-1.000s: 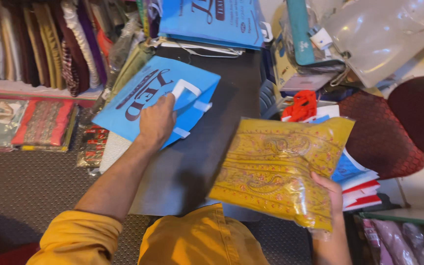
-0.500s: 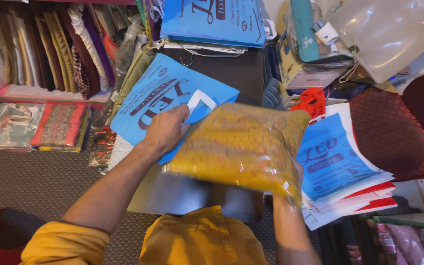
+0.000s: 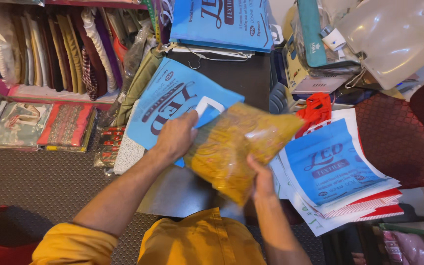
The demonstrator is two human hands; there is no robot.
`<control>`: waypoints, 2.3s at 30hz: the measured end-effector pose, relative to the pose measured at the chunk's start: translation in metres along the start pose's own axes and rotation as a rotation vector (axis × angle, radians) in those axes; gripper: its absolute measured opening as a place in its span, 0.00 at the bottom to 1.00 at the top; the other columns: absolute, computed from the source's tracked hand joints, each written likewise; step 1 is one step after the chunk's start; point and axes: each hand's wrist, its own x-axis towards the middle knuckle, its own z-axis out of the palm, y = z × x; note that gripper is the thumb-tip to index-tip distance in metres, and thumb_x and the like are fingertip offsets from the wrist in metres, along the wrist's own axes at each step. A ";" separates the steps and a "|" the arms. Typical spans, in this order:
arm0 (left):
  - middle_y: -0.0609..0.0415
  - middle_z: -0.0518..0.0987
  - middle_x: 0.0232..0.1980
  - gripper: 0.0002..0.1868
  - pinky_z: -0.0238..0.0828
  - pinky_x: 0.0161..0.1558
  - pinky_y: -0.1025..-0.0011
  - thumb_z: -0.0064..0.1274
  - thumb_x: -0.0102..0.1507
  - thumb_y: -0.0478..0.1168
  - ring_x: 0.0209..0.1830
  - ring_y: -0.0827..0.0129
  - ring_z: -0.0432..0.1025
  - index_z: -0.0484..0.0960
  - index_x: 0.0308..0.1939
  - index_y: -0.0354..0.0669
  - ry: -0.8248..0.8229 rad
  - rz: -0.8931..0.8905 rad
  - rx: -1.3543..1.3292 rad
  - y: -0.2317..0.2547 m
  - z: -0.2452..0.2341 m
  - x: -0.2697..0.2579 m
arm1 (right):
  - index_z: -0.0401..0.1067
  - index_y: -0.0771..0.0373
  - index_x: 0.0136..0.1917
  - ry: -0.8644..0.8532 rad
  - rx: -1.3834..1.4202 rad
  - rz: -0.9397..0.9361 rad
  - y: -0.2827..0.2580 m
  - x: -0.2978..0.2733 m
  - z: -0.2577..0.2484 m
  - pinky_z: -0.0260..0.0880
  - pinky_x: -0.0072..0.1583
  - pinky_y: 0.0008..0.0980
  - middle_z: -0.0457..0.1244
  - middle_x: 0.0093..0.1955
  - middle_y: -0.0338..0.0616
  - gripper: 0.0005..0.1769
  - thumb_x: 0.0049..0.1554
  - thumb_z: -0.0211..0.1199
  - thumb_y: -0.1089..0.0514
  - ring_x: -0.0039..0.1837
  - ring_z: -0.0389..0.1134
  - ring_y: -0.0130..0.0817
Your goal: The person unfolds and refolds a yellow patterned garment before placing it inside a plastic sleeve and then into a blue shopping bag.
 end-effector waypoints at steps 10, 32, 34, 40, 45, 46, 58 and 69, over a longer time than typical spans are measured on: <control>0.45 0.78 0.49 0.16 0.82 0.42 0.50 0.51 0.63 0.41 0.47 0.47 0.79 0.68 0.54 0.44 -0.108 0.045 0.406 -0.031 0.082 -0.007 | 0.74 0.65 0.60 -0.016 -0.049 0.182 0.101 0.034 -0.081 0.77 0.51 0.59 0.71 0.52 0.58 0.25 0.49 0.75 0.67 0.50 0.75 0.57; 0.41 0.71 0.68 0.31 0.67 0.66 0.48 0.58 0.60 0.41 0.68 0.51 0.67 0.67 0.67 0.44 0.221 -0.041 0.351 -0.065 0.084 -0.054 | 0.71 0.59 0.67 -0.728 -1.337 0.773 -0.005 0.014 -0.073 0.74 0.60 0.33 0.69 0.68 0.49 0.45 0.49 0.58 0.26 0.65 0.73 0.37; 0.36 0.68 0.70 0.36 0.66 0.65 0.47 0.60 0.59 0.43 0.68 0.45 0.65 0.65 0.69 0.39 0.256 -0.172 0.204 -0.066 0.081 -0.068 | 0.75 0.62 0.61 -0.721 -1.479 0.781 -0.037 0.031 -0.062 0.76 0.54 0.29 0.72 0.60 0.50 0.38 0.52 0.60 0.31 0.57 0.75 0.35; 0.36 0.72 0.63 0.41 0.75 0.56 0.42 0.60 0.61 0.49 0.59 0.35 0.74 0.62 0.73 0.38 0.265 -0.674 -0.258 -0.072 0.110 -0.080 | 0.69 0.54 0.61 -0.521 -1.323 -0.126 -0.034 0.193 -0.062 0.76 0.47 0.35 0.71 0.48 0.45 0.22 0.53 0.68 0.57 0.46 0.74 0.39; 0.41 0.77 0.61 0.35 0.74 0.60 0.46 0.58 0.62 0.46 0.60 0.42 0.75 0.68 0.71 0.40 0.311 -0.806 -0.374 -0.064 0.114 -0.080 | 0.62 0.39 0.76 -0.293 -1.497 -0.406 -0.010 0.239 -0.005 0.76 0.61 0.32 0.69 0.65 0.37 0.43 0.50 0.75 0.47 0.60 0.73 0.33; 0.41 0.77 0.60 0.33 0.72 0.61 0.45 0.58 0.62 0.44 0.60 0.42 0.75 0.68 0.70 0.40 0.344 -0.833 -0.404 -0.067 0.117 -0.080 | 0.65 0.38 0.74 -0.283 -1.508 -0.450 -0.007 0.248 -0.001 0.76 0.61 0.33 0.70 0.63 0.38 0.39 0.52 0.73 0.46 0.60 0.73 0.35; 0.44 0.85 0.46 0.24 0.75 0.56 0.48 0.54 0.60 0.34 0.54 0.44 0.78 0.71 0.60 0.50 0.292 -0.855 -0.500 -0.091 0.146 -0.086 | 0.68 0.55 0.37 -0.308 -1.846 -0.457 -0.018 0.204 -0.046 0.69 0.54 0.57 0.70 0.39 0.55 0.14 0.52 0.68 0.46 0.52 0.72 0.62; 0.58 0.81 0.24 0.08 0.71 0.33 0.66 0.56 0.47 0.30 0.28 0.68 0.76 0.75 0.16 0.48 -0.314 -0.533 -0.431 -0.077 0.132 -0.127 | 0.64 0.55 0.32 -0.438 -1.509 0.091 -0.022 0.058 -0.171 0.65 0.35 0.29 0.71 0.30 0.42 0.11 0.56 0.59 0.61 0.29 0.70 0.29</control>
